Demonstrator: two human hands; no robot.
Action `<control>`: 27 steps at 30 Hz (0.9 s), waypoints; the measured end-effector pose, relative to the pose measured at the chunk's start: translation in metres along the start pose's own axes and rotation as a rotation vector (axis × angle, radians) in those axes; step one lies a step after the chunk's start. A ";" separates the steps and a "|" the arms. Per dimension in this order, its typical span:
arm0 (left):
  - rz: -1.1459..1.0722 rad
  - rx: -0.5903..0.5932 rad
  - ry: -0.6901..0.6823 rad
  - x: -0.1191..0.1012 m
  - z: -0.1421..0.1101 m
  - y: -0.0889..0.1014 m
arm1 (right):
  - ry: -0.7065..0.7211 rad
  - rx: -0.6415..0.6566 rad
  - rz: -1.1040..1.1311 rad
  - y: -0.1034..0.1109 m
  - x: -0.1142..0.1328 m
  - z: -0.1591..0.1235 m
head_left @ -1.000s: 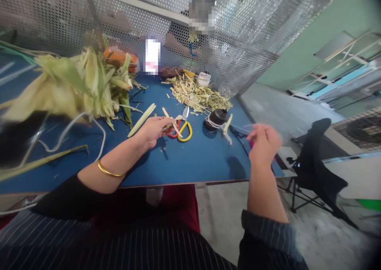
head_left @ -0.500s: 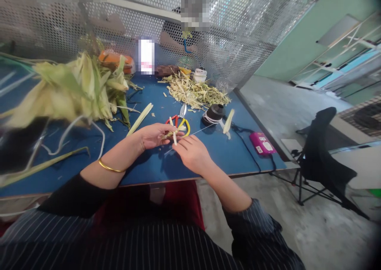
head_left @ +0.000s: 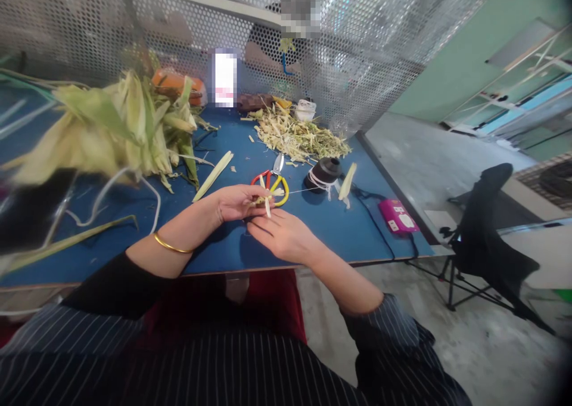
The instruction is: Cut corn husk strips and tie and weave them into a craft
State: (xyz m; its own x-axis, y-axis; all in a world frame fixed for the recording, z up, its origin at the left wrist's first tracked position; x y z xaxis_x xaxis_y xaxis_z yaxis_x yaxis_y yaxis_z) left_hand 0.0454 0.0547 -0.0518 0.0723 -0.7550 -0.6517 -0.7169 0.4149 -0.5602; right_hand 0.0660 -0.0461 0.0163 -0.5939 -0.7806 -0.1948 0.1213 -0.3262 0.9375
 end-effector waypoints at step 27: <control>0.104 -0.183 -0.303 -0.043 -0.005 0.028 | -0.742 -0.072 0.101 0.017 -0.135 -0.034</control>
State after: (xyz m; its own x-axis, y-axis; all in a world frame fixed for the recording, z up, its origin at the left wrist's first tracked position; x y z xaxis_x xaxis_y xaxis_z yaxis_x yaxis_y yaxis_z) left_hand 0.0187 0.0965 -0.0375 0.1749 -0.5170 -0.8379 -0.8417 0.3630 -0.3997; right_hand 0.1758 0.0358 0.0492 -0.9541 -0.2527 0.1608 0.2404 -0.3259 0.9143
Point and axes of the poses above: each hand's wrist, its own z-axis towards the middle knuckle, its own y-axis out of the back of the hand, x = y × z, the point moved 9 cm from there along z, towards the middle knuckle, and after that the axes turned 3 degrees about x, right-handed, at the moved point
